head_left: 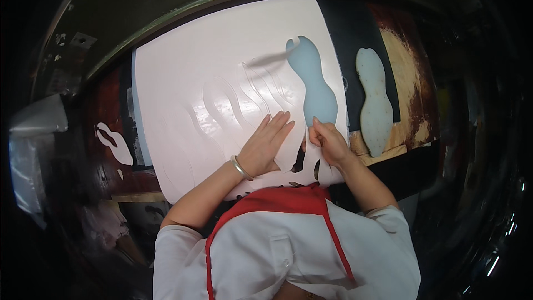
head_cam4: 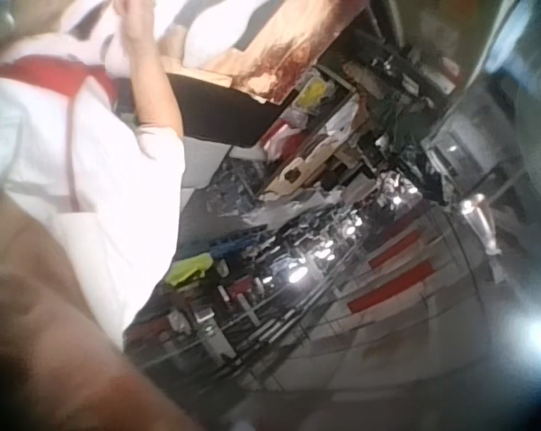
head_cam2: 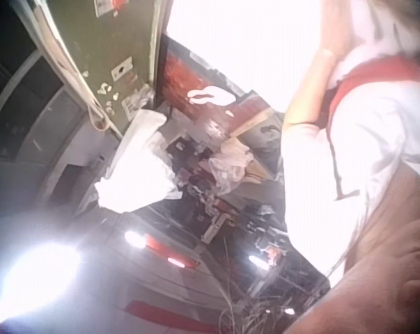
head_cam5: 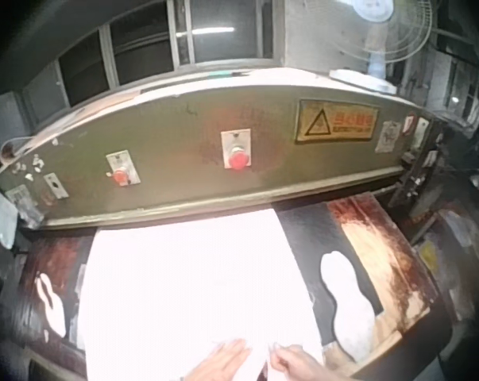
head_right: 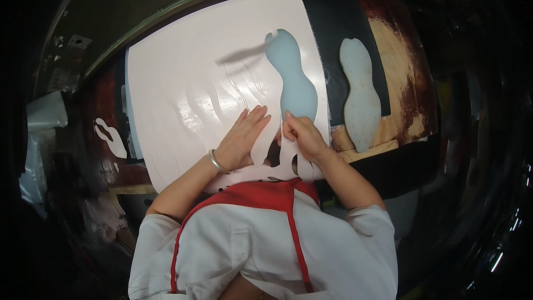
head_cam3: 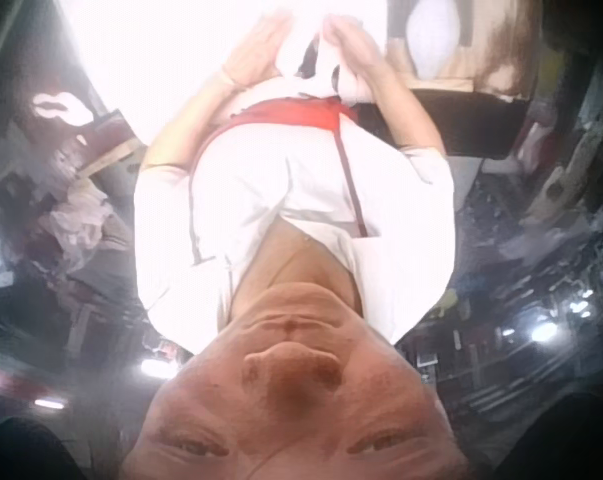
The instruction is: The person places a sheet of white material on a cutting machine, aligns a shoe insole template, and presses a button to cut multiple insoles. They remove the cut pieces, stack them, and place them into a plastic bag.
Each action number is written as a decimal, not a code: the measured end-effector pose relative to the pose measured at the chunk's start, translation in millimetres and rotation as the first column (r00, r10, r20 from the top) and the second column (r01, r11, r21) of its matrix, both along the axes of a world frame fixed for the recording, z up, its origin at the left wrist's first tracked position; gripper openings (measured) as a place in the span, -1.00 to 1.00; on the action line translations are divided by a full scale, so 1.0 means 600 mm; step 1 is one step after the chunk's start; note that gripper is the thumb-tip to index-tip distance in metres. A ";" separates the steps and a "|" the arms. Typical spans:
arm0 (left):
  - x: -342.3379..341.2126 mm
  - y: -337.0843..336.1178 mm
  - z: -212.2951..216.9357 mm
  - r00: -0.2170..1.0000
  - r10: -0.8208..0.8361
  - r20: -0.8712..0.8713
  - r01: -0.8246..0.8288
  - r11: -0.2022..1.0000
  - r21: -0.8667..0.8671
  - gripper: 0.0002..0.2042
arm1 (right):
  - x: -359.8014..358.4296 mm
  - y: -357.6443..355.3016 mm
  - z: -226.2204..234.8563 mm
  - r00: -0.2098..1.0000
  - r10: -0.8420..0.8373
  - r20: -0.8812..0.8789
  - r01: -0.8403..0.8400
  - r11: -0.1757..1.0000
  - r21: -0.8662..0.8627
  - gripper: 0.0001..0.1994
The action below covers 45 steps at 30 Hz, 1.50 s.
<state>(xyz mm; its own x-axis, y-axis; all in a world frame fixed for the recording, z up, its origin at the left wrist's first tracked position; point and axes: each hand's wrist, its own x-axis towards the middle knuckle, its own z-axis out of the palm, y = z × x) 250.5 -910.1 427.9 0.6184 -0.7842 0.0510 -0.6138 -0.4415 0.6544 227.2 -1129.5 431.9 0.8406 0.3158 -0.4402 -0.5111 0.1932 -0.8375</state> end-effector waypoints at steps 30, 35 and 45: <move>0.024 0.212 0.054 0.804 0.370 -0.465 -0.441 0.896 -0.049 -0.62 | -0.065 0.155 0.033 1.000 -0.013 -0.003 0.012 0.966 -0.259 -0.58; 0.110 0.398 0.209 0.838 0.409 -0.362 -0.476 0.223 -0.851 -0.37 | -0.108 0.198 0.070 0.785 0.218 0.580 0.303 0.682 -0.666 -0.83; -0.103 0.345 -0.003 0.990 -0.085 0.113 0.095 0.991 -0.092 -0.48 | -0.082 0.296 -0.023 0.916 0.163 -0.366 -0.110 0.981 0.162 -0.29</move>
<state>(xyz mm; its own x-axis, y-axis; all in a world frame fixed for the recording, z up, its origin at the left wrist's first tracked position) 188.5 -702.9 425.9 0.5321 -0.8246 0.1919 -0.7179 -0.3192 0.6187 178.2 -951.8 418.2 0.5660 0.4942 -0.6598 -0.8122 0.1968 -0.5493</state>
